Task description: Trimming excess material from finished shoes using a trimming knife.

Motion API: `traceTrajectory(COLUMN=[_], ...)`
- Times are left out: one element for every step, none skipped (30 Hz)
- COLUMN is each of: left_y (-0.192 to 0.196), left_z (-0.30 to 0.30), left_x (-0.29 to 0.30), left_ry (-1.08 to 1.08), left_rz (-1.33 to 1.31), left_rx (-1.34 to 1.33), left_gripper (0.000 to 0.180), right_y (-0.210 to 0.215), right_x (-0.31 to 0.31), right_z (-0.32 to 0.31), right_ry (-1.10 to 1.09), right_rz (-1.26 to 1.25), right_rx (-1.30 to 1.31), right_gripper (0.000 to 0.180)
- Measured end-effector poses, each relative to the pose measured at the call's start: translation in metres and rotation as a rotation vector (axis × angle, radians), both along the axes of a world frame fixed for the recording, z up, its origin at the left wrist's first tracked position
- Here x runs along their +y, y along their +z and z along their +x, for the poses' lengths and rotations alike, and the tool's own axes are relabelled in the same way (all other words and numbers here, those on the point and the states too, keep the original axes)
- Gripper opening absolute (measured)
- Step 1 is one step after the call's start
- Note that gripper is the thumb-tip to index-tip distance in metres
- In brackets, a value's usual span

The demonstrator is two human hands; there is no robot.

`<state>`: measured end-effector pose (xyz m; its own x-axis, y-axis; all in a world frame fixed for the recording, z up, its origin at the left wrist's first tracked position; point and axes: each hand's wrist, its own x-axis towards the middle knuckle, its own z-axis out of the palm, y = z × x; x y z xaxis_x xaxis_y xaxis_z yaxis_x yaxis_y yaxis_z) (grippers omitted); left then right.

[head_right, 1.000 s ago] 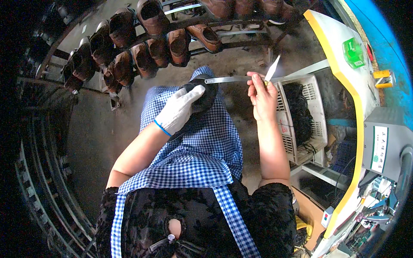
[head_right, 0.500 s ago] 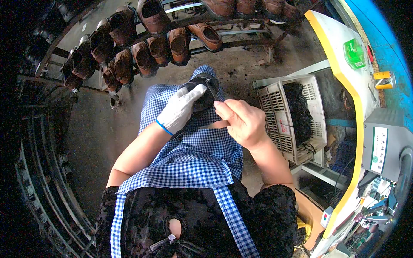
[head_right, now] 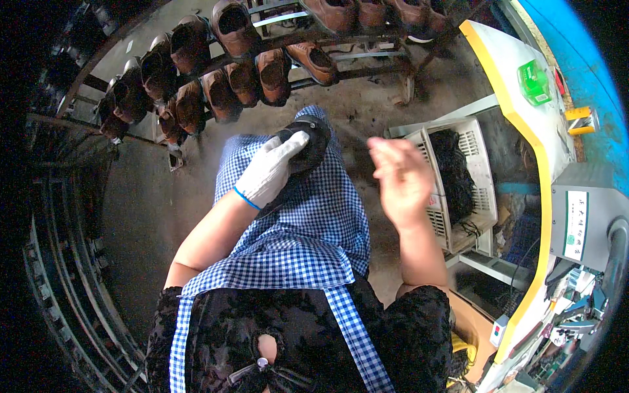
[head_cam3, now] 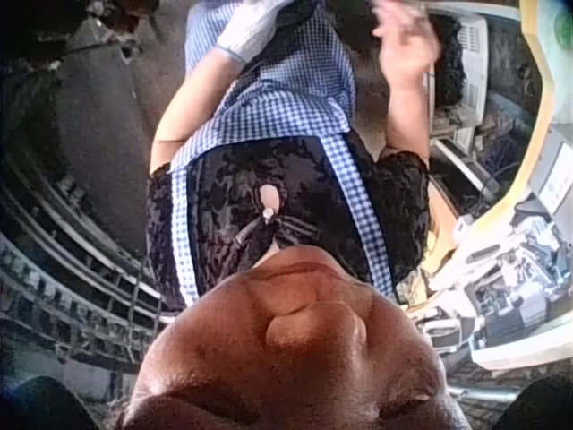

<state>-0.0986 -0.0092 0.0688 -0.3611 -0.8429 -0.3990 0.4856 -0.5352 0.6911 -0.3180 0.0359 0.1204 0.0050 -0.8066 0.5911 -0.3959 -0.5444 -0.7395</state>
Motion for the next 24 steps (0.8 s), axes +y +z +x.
traceTrajectory(left_y=[0.003,0.007,0.01,0.01,0.015,0.022,0.029,0.032,0.03,0.028,0.036,0.037,0.037,0.04,0.044,0.045,0.046,0.047,0.052,0.049,0.05,0.051,0.05,0.049], left_z=[-0.002,-0.002,-0.002,-0.001,0.003,0.007,0.009,0.011,0.016,0.018,0.019,0.022,0.027,0.031,0.033,0.034,0.034,0.035,0.036,0.04,0.042,0.045,0.047,0.048], left_x=[0.0,0.001,0.002,0.003,0.003,0.006,0.011,0.018,0.018,0.024,0.028,0.03,0.033,0.035,0.036,0.037,0.038,0.04,0.04,0.039,0.036,0.033,0.034,0.038], left_ry=[-0.014,-0.02,-0.03,-0.061,-0.104,-0.149,-0.131,-0.103,-0.062,-0.036,-0.029,-0.042,-0.044,-0.042,-0.033,-0.018,0.001,0.024,0.046,0.032,0.004,-0.033,-0.024,0.0], left_rz=[-0.01,-0.036,-0.067,-0.144,-0.17,-0.198,-0.18,-0.164,-0.085,-0.05,-0.043,-0.064,-0.063,-0.055,-0.036,-0.033,-0.068,-0.1,-0.072,-0.091,-0.101,-0.106,-0.086,-0.071], left_rx=[0.005,0.009,0.017,0.0,-0.034,-0.065,-0.078,-0.093,-0.064,-0.03,-0.027,-0.02,-0.034,-0.051,-0.07,-0.076,-0.04,-0.006,-0.005,-0.036,-0.025,-0.014,-0.016,-0.021], left_gripper=[0.043,0.042,0.041,0.039,0.037,0.036,0.036,0.036,0.038,0.04,0.045,0.045,0.047,0.048,0.047,0.047,0.047,0.047,0.045,0.044,0.047,0.049,0.051,0.052], right_y=[0.0,0.003,0.013,0.027,0.045,0.061,0.073,0.083,0.084,0.088,0.086,0.081,0.08,0.079,0.076,0.071,0.069,0.072,0.084,0.093,0.096,0.094,0.093,0.081], right_x=[-0.001,-0.003,-0.002,-0.004,-0.008,-0.012,-0.016,-0.021,-0.048,-0.055,-0.062,-0.072,-0.079,-0.084,-0.088,-0.092,-0.104,-0.103,-0.095,-0.091,-0.084,-0.075,-0.064,-0.059], right_z=[-0.017,-0.037,-0.057,-0.076,-0.092,-0.108,-0.127,-0.147,-0.171,-0.191,-0.213,-0.238,-0.254,-0.267,-0.286,-0.307,-0.302,-0.301,-0.267,-0.228,-0.197,-0.161,-0.12,-0.088], right_ry=[-0.059,-0.119,-0.244,-0.367,-0.486,-0.605,-0.715,-0.816,-0.92,-0.95,-0.978,-0.946,-0.966,-0.979,-0.971,-1.128,-1.26,-1.307,-1.213,-1.007,-0.835,-0.698,-0.563,-0.239], right_rz=[-0.019,-0.042,-0.055,-0.081,-0.172,-0.269,-0.338,-0.405,-0.36,-0.364,-0.344,-0.407,-0.304,-0.194,-0.194,-0.216,-0.229,-0.232,-0.407,-0.423,-0.405,-0.266,-0.027,0.117], right_rx=[-0.133,-0.261,-0.35,-0.439,-0.476,-0.512,-0.478,-0.451,-0.376,-0.276,-0.238,-0.136,-0.114,-0.094,-0.099,0.033,0.167,0.088,0.112,-0.094,-0.082,-0.084,-0.052,-0.081], right_gripper=[0.019,0.019,0.021,0.023,0.026,0.028,0.029,0.03,0.031,0.03,0.031,0.032,0.032,0.033,0.033,0.036,0.038,0.043,0.042,0.035,0.027,0.022,0.019,0.016])
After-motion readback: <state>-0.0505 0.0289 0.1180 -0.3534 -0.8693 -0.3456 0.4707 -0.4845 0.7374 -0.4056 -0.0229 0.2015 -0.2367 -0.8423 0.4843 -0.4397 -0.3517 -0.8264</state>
